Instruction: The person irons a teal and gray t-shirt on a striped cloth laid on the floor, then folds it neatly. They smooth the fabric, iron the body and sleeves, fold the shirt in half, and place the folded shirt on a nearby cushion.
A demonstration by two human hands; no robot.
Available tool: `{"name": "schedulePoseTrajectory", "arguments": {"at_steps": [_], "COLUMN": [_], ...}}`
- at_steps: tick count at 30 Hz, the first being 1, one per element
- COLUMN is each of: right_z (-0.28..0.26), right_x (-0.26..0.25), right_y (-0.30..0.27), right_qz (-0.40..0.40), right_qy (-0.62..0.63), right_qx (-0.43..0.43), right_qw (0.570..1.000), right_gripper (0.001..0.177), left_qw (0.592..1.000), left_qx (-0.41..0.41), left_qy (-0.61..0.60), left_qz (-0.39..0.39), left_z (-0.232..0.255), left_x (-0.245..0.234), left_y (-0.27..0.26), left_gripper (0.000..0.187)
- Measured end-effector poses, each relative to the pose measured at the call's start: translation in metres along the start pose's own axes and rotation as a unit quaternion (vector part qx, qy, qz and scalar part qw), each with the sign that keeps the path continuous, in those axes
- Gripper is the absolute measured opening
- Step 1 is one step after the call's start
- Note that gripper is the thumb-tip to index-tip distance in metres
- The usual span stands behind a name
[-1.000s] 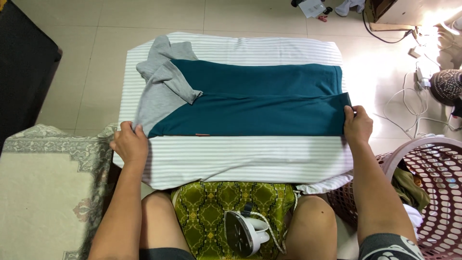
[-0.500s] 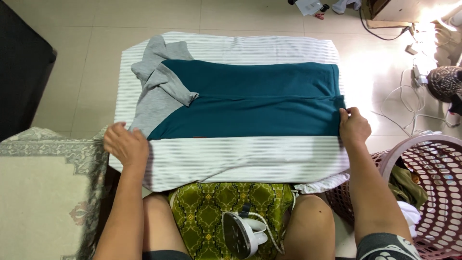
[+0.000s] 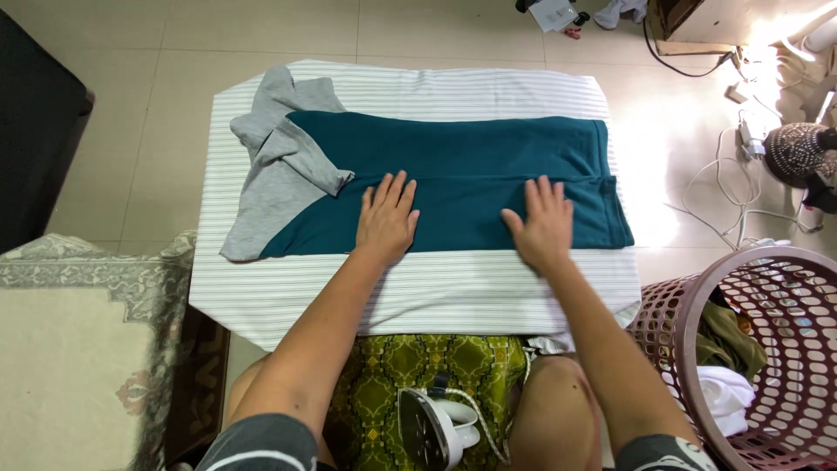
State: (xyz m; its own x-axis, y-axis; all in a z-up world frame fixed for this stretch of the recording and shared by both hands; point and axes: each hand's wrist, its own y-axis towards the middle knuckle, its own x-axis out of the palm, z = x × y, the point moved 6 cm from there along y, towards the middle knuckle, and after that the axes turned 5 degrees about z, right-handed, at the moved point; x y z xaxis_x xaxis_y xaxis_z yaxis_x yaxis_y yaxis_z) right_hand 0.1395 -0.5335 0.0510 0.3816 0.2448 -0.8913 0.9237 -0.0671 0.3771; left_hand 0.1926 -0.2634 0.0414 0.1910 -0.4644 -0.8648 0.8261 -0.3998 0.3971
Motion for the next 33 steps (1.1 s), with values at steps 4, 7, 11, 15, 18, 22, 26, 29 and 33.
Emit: {"name": "schedulePoseTrajectory", "arguments": {"at_steps": [4,7,11,15,18,22,26,29,33], "right_z": [0.076,0.125,0.155,0.151,0.137,0.089,0.053,0.036,-0.021], "right_x": [0.006,0.006,-0.004,-0.020,-0.021,0.003,0.019,0.018,0.024], "right_y": [0.013,0.021,0.029,0.033,0.029,0.013,0.001,0.008,0.019], "right_qz": [-0.058,-0.044,-0.072,-0.082,0.018,0.039,-0.108,-0.145,-0.126], "right_qy": [0.011,0.012,-0.067,-0.113,-0.106,-0.016,-0.019,-0.032,-0.020], "right_qx": [0.017,0.032,0.112,0.115,0.105,0.062,0.104,0.120,0.031], "right_qw": [0.998,0.998,0.989,0.984,0.989,0.997,0.988,0.982,0.991], "right_gripper": [0.062,0.048,0.033,0.021,0.027,0.067,0.100,0.105,0.105], "left_qw": [0.999,0.998,0.991,0.979,0.982,0.977,0.971,0.981,0.984], "left_qx": [-0.008,0.032,0.025,-0.019,-0.020,-0.033,-0.048,-0.067,-0.123], "left_qy": [0.013,-0.001,0.014,0.046,0.057,0.055,0.049,0.031,0.013], "left_qz": [-0.043,-0.055,-0.133,-0.196,-0.180,-0.204,-0.230,-0.179,-0.127], "left_z": [-0.002,-0.002,-0.004,0.002,0.005,0.008,0.009,0.004,-0.019], "left_x": [0.010,0.020,0.026,0.020,0.015,0.009,0.005,-0.002,-0.017], "left_y": [-0.004,-0.015,-0.015,-0.006,-0.001,0.000,0.000,-0.010,-0.043], "left_gripper": [0.061,0.056,0.065,0.078,0.084,0.085,0.085,0.081,0.078]}}
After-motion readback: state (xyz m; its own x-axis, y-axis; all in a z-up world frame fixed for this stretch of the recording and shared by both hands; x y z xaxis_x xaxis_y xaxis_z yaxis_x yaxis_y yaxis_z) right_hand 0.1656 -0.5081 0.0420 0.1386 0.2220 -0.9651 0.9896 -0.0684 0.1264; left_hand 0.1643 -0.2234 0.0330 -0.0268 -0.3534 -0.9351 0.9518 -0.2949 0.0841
